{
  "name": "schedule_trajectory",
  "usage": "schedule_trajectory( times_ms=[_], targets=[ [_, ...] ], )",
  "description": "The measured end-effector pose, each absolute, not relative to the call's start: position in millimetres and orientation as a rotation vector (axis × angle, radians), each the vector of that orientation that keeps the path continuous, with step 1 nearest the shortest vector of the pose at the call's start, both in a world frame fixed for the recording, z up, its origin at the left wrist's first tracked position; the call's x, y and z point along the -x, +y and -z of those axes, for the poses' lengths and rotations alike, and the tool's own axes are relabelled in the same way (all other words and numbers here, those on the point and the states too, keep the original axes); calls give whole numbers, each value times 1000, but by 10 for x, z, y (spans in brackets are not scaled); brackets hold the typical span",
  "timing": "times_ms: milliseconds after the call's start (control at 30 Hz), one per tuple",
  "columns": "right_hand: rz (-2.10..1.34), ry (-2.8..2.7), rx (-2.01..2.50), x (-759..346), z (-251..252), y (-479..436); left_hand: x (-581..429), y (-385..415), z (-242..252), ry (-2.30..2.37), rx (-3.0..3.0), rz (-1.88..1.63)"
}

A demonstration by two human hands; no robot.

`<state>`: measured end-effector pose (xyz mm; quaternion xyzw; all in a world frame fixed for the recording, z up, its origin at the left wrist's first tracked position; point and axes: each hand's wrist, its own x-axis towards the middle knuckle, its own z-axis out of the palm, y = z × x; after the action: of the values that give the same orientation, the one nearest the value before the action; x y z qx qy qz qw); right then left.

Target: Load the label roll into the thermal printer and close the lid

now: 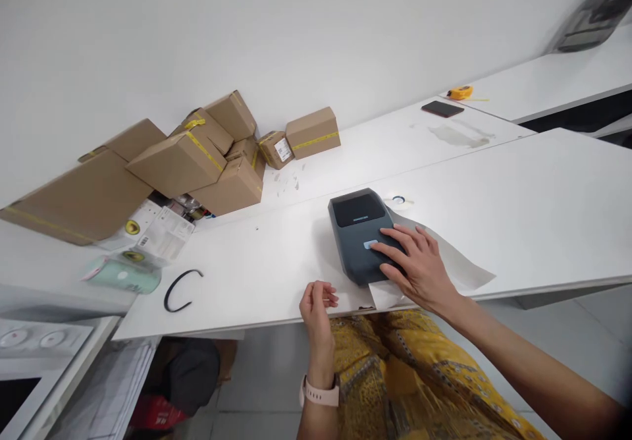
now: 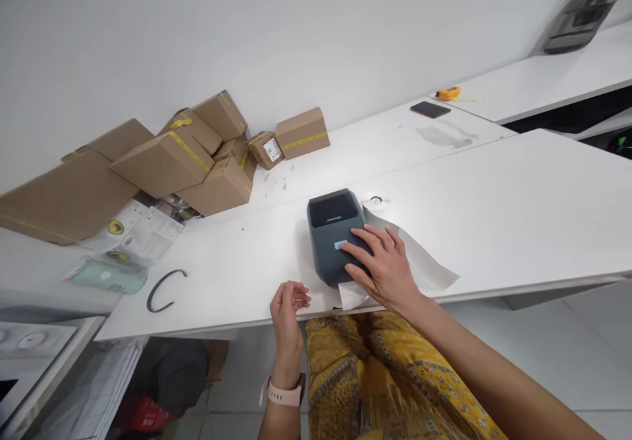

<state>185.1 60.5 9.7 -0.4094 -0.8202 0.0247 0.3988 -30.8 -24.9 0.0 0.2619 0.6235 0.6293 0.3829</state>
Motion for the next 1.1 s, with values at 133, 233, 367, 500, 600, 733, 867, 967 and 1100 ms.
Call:
schedule_trajectory(
  times_ms=[133, 233, 367, 500, 600, 733, 867, 967, 1100],
  targets=[
    [-57, -2064, 1072, -1805, -88, 601, 223, -35, -82, 1542, -783, -1680],
    [-66, -2040, 1092, -1782, -79, 594, 29, 43, -165, 1516, -883, -1624],
    [-229, -1977, 1034, -1802, -76, 563, -176, 54, -214, 1469, -920, -1564],
    [-622, -1693, 1121, -1872, -37, 517, -227, 28, -215, 1478, -901, -1564],
    [-787, -1540, 1217, -1907, -41, 537, -215, 51, -282, 1497, -920, -1579],
    [-784, -1515, 1119, -1905, -227, 737, -151, 217, -463, 1498, -1069, -1615],
    [-732, -1552, 1060, -1842, -550, 1118, -16, 532, -662, 1475, -1227, -1668],
    [-713, -1565, 1033, -1757, -761, 1424, 103, 821, -791, 1471, -1297, -1701],
    [-623, -1617, 987, -1666, -970, 1733, 243, 1201, -809, 1482, -1329, -1716]
  ],
)
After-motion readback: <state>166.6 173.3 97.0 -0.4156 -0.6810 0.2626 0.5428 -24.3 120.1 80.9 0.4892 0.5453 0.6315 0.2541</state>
